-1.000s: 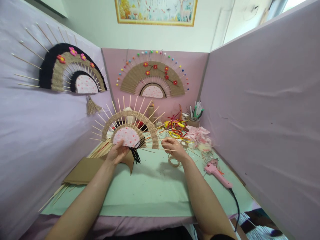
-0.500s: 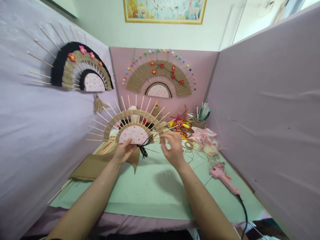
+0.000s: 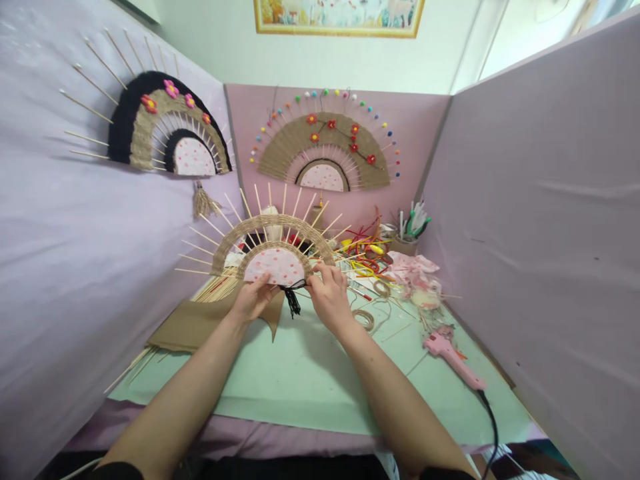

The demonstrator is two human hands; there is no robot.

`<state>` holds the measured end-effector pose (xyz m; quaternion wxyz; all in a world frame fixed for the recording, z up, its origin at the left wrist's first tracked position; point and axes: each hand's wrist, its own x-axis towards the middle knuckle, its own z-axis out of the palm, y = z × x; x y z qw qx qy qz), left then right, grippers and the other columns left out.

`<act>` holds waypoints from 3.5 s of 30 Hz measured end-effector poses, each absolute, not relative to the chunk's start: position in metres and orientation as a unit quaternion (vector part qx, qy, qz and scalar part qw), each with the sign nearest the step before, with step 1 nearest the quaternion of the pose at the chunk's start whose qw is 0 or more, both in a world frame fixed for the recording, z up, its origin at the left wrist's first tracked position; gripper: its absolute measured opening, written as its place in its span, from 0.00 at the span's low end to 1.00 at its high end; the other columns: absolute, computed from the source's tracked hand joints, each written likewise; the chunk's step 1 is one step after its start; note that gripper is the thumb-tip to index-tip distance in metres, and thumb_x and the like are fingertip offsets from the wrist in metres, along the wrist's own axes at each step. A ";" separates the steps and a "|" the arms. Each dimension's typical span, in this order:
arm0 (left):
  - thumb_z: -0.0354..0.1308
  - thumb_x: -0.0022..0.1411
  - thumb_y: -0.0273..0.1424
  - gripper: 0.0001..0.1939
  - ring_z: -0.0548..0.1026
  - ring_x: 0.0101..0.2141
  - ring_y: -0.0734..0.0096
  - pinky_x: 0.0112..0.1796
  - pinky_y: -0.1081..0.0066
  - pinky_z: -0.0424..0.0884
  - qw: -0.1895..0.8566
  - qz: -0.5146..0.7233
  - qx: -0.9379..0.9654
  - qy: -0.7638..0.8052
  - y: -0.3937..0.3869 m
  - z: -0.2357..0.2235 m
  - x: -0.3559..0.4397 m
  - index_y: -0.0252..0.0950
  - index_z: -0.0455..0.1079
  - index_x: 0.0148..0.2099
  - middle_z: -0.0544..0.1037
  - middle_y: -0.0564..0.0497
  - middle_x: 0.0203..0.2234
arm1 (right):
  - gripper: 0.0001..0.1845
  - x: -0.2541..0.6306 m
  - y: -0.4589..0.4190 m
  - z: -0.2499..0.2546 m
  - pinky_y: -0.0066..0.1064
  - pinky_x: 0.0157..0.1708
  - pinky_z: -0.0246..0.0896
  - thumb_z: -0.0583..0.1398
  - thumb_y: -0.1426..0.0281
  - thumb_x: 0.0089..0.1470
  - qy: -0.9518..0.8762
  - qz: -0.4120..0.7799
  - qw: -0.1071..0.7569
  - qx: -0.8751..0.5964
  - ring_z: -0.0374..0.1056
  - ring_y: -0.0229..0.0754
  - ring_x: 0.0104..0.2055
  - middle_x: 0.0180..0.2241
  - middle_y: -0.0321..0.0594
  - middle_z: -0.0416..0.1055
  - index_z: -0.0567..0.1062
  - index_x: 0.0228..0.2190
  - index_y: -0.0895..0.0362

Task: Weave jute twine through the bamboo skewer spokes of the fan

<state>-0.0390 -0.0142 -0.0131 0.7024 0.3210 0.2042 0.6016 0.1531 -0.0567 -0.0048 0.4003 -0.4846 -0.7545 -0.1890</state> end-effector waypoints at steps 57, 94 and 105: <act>0.51 0.61 0.23 0.16 0.77 0.32 0.73 0.38 0.72 0.73 0.704 0.638 0.258 0.178 -0.007 -0.011 -0.045 0.34 0.67 0.51 0.79 0.48 0.35 | 0.16 0.233 -0.047 -0.012 0.27 0.26 0.54 0.63 0.61 0.43 -0.581 0.397 0.577 -0.415 0.61 0.34 0.26 0.31 0.39 0.73 0.77 0.35 0.55; 0.56 0.55 0.24 0.11 0.76 0.33 0.71 0.37 0.71 0.71 0.651 0.681 0.263 0.207 -0.004 -0.009 -0.047 0.34 0.70 0.43 0.79 0.49 0.34 | 0.11 0.249 -0.059 0.008 0.37 0.39 0.61 0.55 0.66 0.55 -0.701 0.050 0.563 -0.434 0.66 0.44 0.38 0.33 0.43 0.70 0.76 0.33 0.53; 0.55 0.57 0.24 0.14 0.76 0.33 0.72 0.38 0.71 0.71 0.664 0.674 0.259 0.192 -0.002 -0.012 -0.048 0.35 0.70 0.46 0.79 0.49 0.34 | 0.10 0.251 -0.055 0.001 0.33 0.36 0.61 0.59 0.64 0.50 -0.630 0.222 0.602 -0.438 0.67 0.41 0.36 0.35 0.40 0.73 0.76 0.33 0.54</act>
